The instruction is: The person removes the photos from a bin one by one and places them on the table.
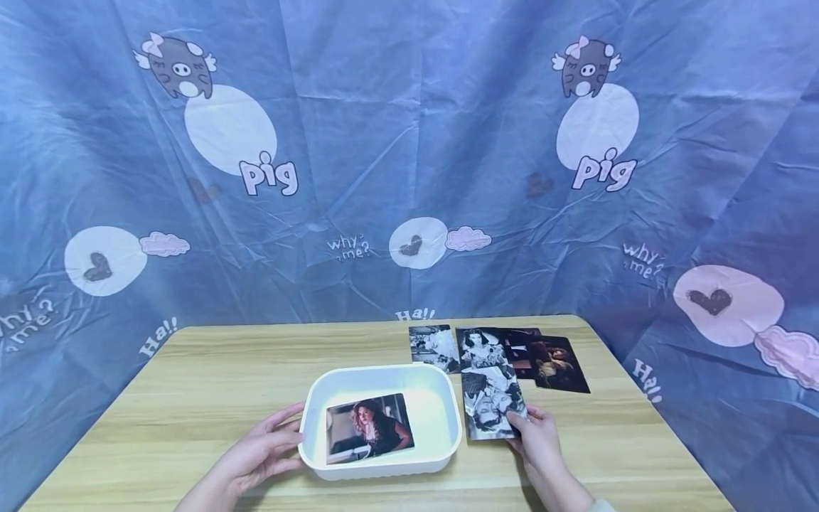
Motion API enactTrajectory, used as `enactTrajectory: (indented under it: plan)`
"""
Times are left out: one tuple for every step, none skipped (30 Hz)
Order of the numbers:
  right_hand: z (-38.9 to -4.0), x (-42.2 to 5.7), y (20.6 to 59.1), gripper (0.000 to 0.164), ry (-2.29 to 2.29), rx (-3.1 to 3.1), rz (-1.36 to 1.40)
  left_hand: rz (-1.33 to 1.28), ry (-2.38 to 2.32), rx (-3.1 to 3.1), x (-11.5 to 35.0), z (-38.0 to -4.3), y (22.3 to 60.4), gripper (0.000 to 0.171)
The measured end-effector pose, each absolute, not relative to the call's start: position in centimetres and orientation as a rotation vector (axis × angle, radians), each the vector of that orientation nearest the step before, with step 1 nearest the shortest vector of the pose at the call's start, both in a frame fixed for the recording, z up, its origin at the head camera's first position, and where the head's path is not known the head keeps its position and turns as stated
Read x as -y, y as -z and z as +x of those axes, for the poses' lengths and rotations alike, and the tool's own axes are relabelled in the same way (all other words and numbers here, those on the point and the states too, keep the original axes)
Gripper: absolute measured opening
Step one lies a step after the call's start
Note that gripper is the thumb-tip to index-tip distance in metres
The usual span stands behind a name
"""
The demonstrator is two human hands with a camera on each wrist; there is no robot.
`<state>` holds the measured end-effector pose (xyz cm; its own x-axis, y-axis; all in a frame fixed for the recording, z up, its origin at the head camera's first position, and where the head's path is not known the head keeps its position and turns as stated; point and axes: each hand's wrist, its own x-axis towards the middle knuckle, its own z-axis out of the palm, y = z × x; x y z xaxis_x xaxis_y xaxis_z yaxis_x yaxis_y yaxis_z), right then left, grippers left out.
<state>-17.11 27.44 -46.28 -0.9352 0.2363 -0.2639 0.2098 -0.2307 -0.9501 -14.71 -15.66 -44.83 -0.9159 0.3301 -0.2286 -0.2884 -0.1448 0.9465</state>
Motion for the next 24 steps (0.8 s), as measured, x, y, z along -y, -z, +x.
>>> enactTrajectory:
  plan:
    - [-17.1,-27.3,46.4,0.028,-2.39,1.937,-0.563,0.048,-2.11,-1.732,15.7,-14.7,44.8,0.08]
    - [-17.0,-27.2,46.5,0.026,-2.388,1.94,-0.562,0.051,-2.11,-1.731,15.7,-14.8,44.8,0.08]
    - [-17.0,-27.2,46.5,0.025,-2.383,1.949,-0.556,0.051,-2.111,-1.729,15.7,-14.8,44.8,0.08]
    - [-17.0,-27.1,46.5,0.022,-2.375,1.959,-0.552,0.051,-2.112,-1.724,15.7,-14.8,44.7,0.081]
    - [-17.0,-27.0,46.5,0.021,-2.364,1.975,-0.548,0.05,-2.114,-1.721,15.7,-14.8,44.7,0.081]
    - [-17.0,-27.0,46.5,0.019,-2.353,1.989,-0.551,0.049,-2.114,-1.719,15.7,-14.8,44.7,0.081]
    - [-17.0,-26.9,46.5,0.018,-2.345,2.001,-0.551,0.045,-2.116,-1.716,15.7,-14.8,44.7,0.081]
    - [-16.9,-26.9,46.5,0.019,-2.335,2.014,-0.549,0.042,-2.116,-1.714,15.7,-14.8,44.7,0.081]
    - [-16.9,-26.9,46.4,0.02,-2.323,2.029,-0.547,0.04,-2.117,-1.712,15.7,-14.8,44.6,0.081]
    - [-16.9,-26.9,46.4,0.022,-2.307,2.041,-0.553,0.039,-2.117,-1.709,15.7,-14.8,44.7,0.081]
    - [-16.9,-26.9,46.3,0.027,-2.279,2.055,-0.556,0.038,-2.117,-1.708,15.7,-14.7,44.7,0.081]
    - [-16.8,-26.9,46.3,0.034,-2.239,2.084,-0.561,0.037,-2.117,-1.708,15.7,-14.7,44.7,0.081]
    - [-16.7,-27.0,46.1,0.043,-2.199,2.115,-0.558,0.037,-2.117,-1.708,15.7,-14.7,44.7,0.081]
    - [-16.6,-26.9,46.0,0.051,-2.147,2.155,-0.563,0.039,-2.116,-1.711,15.6,-14.7,44.7,0.081]
    - [-16.5,-26.9,45.8,0.059,-2.104,2.192,-0.56,0.04,-2.116,-1.712,15.6,-14.7,44.7,0.081]
    - [-16.4,-26.9,45.6,0.067,-2.068,2.226,-0.553,0.043,-2.115,-1.714,15.6,-14.7,44.7,0.081]
    - [-16.2,-26.9,45.4,0.073,-2.042,2.261,-0.541,0.047,-2.114,-1.715,15.6,-14.7,44.7,0.081]
    - [-16.1,-26.9,45.1,0.077,-2.027,2.298,-0.529,0.05,-2.116,-1.712,15.7,-14.7,44.7,0.08]
    - [-16.0,-26.8,44.7,0.078,-2.019,2.328,-0.513,0.053,-2.116,-1.711,15.7,-14.7,44.7,0.08]
    - [-16.0,-26.8,44.4,0.08,-2.006,2.361,-0.498,0.056,-2.118,-1.708,15.7,-14.7,44.7,0.08]
    - [-16.0,-26.8,44.1,0.082,-1.998,2.392,-0.475,0.058,-2.119,-1.705,15.7,-14.7,44.7,0.08]
    - [-16.0,-26.8,43.7,0.083,-1.985,2.423,-0.46,0.059,-2.12,-1.704,15.7,-14.7,44.7,0.08]
    - [-16.1,-26.7,43.4,0.083,-1.973,2.45,-0.445,0.057,-2.121,-1.703,15.7,-14.7,44.7,0.08]
    - [-16.2,-26.7,43.0,0.084,-1.957,2.472,-0.43,0.056,-2.12,-1.703,15.7,-14.7,44.7,0.08]
